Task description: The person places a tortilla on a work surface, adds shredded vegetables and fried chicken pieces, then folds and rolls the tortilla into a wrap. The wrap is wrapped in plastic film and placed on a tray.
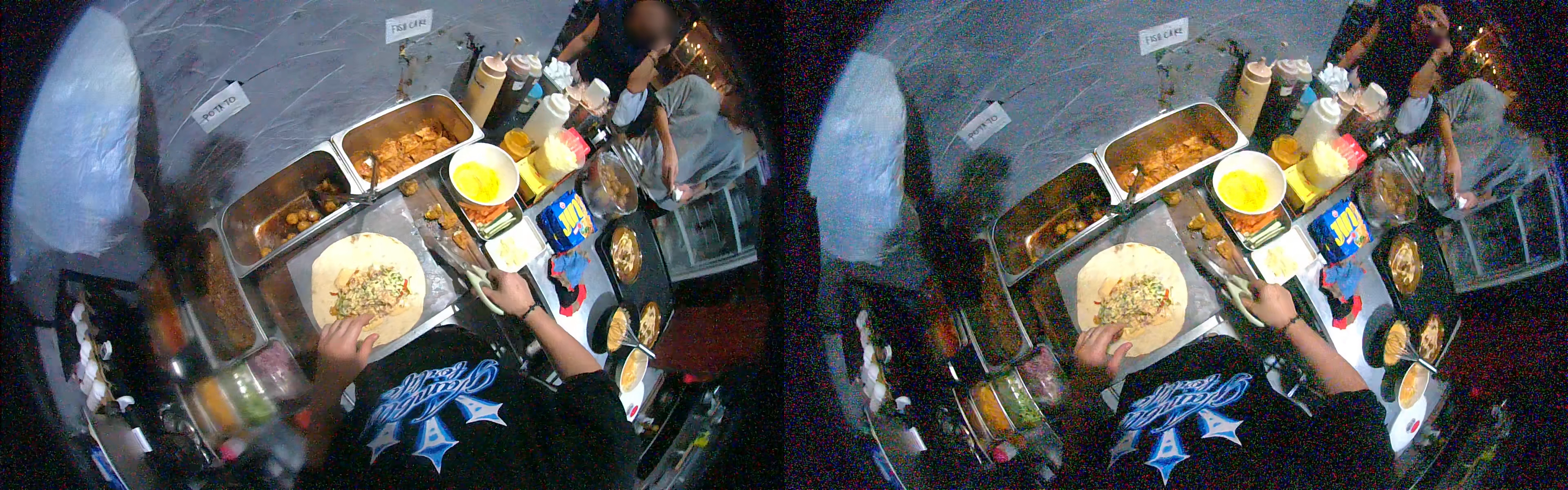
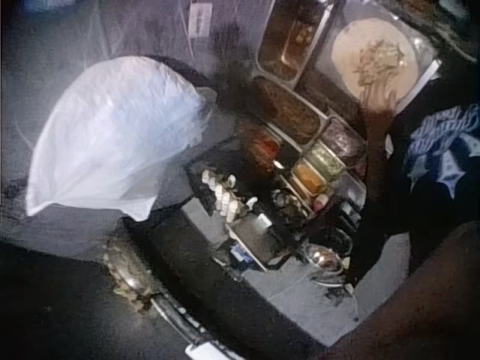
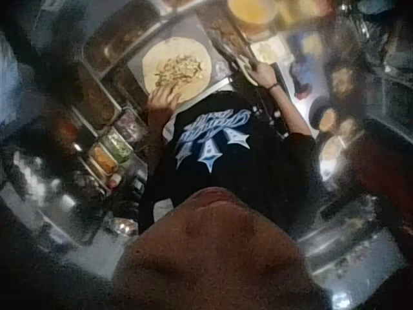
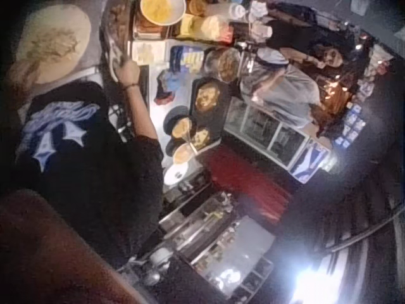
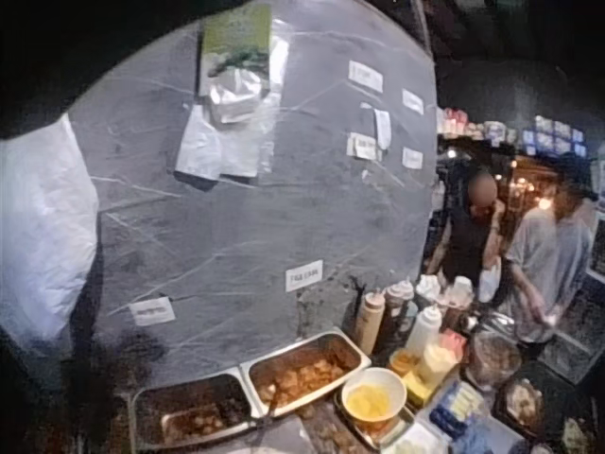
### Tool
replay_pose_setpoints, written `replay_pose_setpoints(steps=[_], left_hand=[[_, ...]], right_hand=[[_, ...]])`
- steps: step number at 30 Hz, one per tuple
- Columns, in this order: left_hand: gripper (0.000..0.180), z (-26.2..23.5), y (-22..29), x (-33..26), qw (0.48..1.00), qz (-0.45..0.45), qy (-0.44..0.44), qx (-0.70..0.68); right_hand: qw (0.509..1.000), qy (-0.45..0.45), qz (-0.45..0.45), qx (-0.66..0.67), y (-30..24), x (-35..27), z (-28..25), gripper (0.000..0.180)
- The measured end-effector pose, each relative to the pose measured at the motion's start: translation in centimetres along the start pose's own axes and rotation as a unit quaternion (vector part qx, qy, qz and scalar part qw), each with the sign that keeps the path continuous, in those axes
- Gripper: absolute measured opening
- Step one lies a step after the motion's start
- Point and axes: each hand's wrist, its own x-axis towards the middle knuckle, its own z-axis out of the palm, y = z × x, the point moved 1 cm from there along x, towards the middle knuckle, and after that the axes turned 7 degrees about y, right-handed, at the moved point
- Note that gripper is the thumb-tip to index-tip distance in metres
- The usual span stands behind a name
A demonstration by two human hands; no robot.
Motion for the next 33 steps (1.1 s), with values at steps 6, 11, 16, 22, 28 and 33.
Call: replay_pose_setpoints(steps=[6,11,16,22,28,33], left_hand=[[0.034,0.1,2.0,2.4,0.999,0.048,-0.012,0.0],[0.036,0.5,2.4,2.0,0.999,0.041,-0.015,0.003],[0.037,0.7,1.5,-1.2,1.0,-0.025,-0.008,0.001],[0.037,1.1,0.6,-3.2,0.998,-0.069,0.004,0.012],[0.038,0.5,1.0,-2.7,0.997,-0.072,0.024,0.004],[0.039,1.0,1.9,-0.8,0.999,-0.029,0.025,-0.003]], right_hand=[[0.936,0.102,-0.195,-0.275,-3.8,7.3,-8.2,0.055],[0.839,0.11,-0.216,-0.487,-5.2,17.5,-9.8,0.027],[0.817,0.084,-0.239,-0.519,-8.1,22.8,-6.8,0.029],[0.829,0.055,-0.244,-0.499,-7.9,25.1,-5.5,0.025],[0.794,-0.007,-0.302,-0.528,-8.1,20.0,-9.3,0.02],[0.773,-0.025,-0.293,-0.562,-8.4,17.2,-10.7,0.038]])
